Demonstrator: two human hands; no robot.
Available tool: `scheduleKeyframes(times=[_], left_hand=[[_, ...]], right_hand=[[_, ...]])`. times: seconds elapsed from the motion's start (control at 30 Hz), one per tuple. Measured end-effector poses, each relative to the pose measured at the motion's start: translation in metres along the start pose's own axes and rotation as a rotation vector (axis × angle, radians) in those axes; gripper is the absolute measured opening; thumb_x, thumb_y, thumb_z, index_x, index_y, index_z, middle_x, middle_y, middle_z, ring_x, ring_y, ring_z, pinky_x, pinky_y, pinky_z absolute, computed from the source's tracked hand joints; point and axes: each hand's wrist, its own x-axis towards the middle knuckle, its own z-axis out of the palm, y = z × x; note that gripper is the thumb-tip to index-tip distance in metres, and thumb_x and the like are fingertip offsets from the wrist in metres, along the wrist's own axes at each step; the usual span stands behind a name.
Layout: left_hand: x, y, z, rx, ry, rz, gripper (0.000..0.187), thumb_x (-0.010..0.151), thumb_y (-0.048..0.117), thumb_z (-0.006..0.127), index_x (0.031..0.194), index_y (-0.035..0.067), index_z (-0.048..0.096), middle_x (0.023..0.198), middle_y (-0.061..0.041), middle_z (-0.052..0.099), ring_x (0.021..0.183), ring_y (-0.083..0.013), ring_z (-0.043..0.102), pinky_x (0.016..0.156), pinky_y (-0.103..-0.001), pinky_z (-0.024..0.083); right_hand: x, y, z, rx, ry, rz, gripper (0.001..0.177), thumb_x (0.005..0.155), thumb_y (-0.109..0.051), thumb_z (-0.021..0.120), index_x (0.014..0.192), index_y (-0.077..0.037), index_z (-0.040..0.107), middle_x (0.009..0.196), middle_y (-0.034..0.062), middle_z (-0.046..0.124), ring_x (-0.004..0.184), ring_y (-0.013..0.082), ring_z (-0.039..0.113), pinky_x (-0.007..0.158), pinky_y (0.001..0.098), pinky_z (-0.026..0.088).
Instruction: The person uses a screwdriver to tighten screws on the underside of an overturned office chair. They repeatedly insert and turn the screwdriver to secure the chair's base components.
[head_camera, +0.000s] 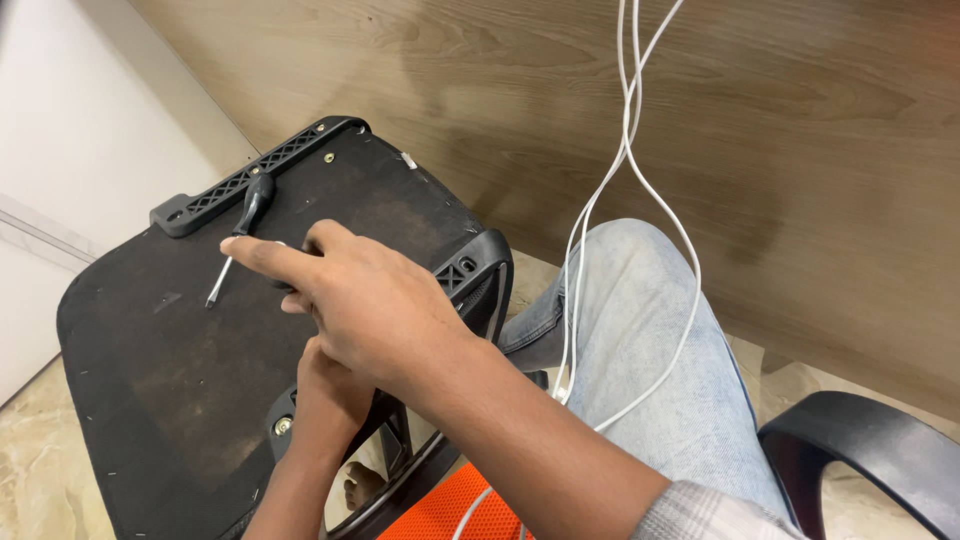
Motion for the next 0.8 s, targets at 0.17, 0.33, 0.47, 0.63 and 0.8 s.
scheduleKeyframes(times=[0.17,0.33,0.47,0.63,0.8], left_hand=[[0.0,0.018,-0.007,0.053,0.028,-0.01,0.038,0.08,0.02,0.079,0.111,0.003,0.066,0.111,-0.012,0.07,0.105,-0.0262,0.067,0.095,-0.043,0.05],[-0.01,0.025,-0.024,0.22,-0.12,-0.087,0.087,0.061,0.043,0.094,0.138,0.023,0.059,0.147,-0.004,0.05,0.139,-0.028,0.039,0.105,-0.053,0.029],[-0.017,0.027,-0.025,0.253,-0.081,-0.096,0.086,0.063,0.054,0.091,0.138,0.026,0.061,0.146,-0.002,0.051,0.141,-0.0253,0.039,0.111,-0.051,0.028],[-0.018,0.025,-0.022,0.261,-0.132,-0.153,0.08,0.066,0.054,0.086,0.137,0.026,0.061,0.146,0.001,0.055,0.143,-0.0219,0.042,0.113,-0.052,0.028],[-0.014,0.021,-0.02,0.314,-0.039,-0.079,0.096,0.061,0.057,0.088,0.145,0.024,0.057,0.154,0.002,0.045,0.145,-0.0232,0.035,0.112,-0.052,0.027]], right_hand=[[0.003,0.003,0.0,0.019,0.034,0.081,0.048,0.103,-0.024,0.055,0.148,-0.037,0.047,0.102,0.0059,0.06,0.083,0.02,0.068,0.07,0.037,0.058],[0.001,0.011,-0.002,0.125,0.124,0.008,0.049,0.099,-0.02,0.055,0.146,-0.031,0.049,0.105,0.0054,0.058,0.082,0.0237,0.067,0.07,0.0404,0.057],[0.002,0.012,-0.006,0.13,0.094,0.021,0.049,0.098,-0.02,0.057,0.145,-0.032,0.051,0.101,0.0054,0.059,0.083,0.0231,0.067,0.073,0.0403,0.057],[0.003,0.018,-0.001,0.199,0.074,0.059,0.048,0.098,-0.02,0.058,0.144,-0.032,0.05,0.1,0.0048,0.059,0.081,0.0209,0.067,0.071,0.0394,0.057],[0.0,0.044,0.003,0.221,0.369,-0.146,0.053,0.099,-0.002,0.06,0.146,-0.025,0.053,0.109,0.0057,0.062,0.089,0.0168,0.067,0.074,0.0322,0.06]])
